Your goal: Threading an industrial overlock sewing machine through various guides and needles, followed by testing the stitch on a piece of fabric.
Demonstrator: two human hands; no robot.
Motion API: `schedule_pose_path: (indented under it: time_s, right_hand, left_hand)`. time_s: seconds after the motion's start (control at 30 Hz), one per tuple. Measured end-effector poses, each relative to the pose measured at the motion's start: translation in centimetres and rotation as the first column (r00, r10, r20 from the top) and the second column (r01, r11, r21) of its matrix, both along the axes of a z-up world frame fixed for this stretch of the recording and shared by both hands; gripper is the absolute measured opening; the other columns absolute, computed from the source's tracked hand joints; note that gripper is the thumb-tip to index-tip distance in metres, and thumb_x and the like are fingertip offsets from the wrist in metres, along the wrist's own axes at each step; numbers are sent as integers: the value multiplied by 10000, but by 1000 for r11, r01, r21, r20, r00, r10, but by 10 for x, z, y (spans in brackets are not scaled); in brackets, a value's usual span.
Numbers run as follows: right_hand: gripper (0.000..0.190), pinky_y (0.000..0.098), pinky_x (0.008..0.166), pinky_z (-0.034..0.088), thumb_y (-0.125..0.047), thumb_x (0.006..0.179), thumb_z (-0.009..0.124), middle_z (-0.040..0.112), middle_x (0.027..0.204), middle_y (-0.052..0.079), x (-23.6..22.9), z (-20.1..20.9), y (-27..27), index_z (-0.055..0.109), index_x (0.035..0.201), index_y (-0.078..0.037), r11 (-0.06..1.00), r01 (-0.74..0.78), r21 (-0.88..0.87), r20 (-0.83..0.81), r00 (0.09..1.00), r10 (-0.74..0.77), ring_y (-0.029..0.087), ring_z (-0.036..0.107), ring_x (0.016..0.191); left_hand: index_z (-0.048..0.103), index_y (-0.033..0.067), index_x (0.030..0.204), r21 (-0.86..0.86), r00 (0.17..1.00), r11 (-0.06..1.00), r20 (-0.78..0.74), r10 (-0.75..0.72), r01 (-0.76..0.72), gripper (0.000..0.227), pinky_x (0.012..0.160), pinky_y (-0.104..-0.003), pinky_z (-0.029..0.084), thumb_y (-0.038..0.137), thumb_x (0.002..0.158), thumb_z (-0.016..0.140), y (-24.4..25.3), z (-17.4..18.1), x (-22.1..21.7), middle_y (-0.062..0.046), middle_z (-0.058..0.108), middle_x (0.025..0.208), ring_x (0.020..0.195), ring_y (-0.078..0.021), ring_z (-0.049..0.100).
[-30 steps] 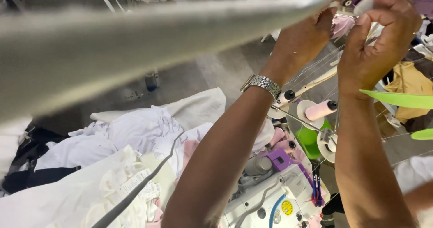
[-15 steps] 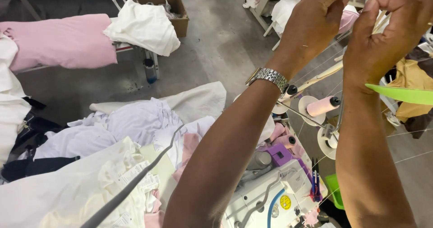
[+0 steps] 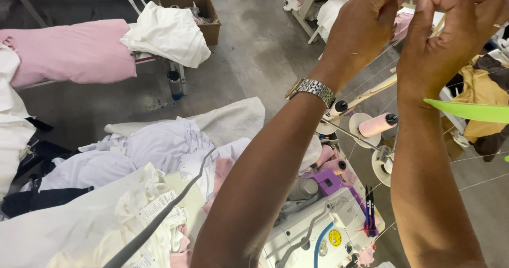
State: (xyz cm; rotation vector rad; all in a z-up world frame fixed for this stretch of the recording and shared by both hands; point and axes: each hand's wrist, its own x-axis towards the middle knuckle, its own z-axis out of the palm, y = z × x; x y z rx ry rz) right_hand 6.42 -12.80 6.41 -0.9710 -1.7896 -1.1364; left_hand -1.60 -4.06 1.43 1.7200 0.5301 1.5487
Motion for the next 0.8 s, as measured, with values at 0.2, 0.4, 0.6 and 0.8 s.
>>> schedule_pose_path:
  time_s: [0.2,0.4,0.6,0.8]
  right_hand:
    - [196,487,908,420,4,1146,756,544,1171,173,5,-3,5,682,985,86,999,16,29,-4,1000,-16,330,481,1089]
    - [353,457,889,434,-205,1168,708,551,1120,152,4,-5,15,721,941,66,997,8,80,-52,999,-4,302,486,1059]
    - [409,455,867,472,-280,1156,674,573,1107,150,0,-5,17,742,932,56,994,21,107,-72,997,-13,288,492,1060]
    - [374,437,851,494,-269,1126,732,572,1138,134,4,-9,19,759,949,60,996,22,83,-106,994,-13,272,486,1092]
  left_hand:
    - [681,283,1260,5,996,999,76,-41,41,265,621,-278,441,147,1051,592,1,8,-10,30,783,1001,590,-103,529]
    - [704,193,1167,102,988,995,150,-40,25,179,749,-295,568,171,1020,605,11,6,-6,35,762,1082,891,-171,781]
    - [677,250,1069,137,986,991,161,-30,8,138,725,-290,513,234,1014,551,13,4,-10,49,713,965,832,-143,699]
    - [662,229,1065,-81,945,974,273,-181,210,233,808,-296,520,370,1029,481,-3,-4,-25,26,706,1065,937,-140,670]
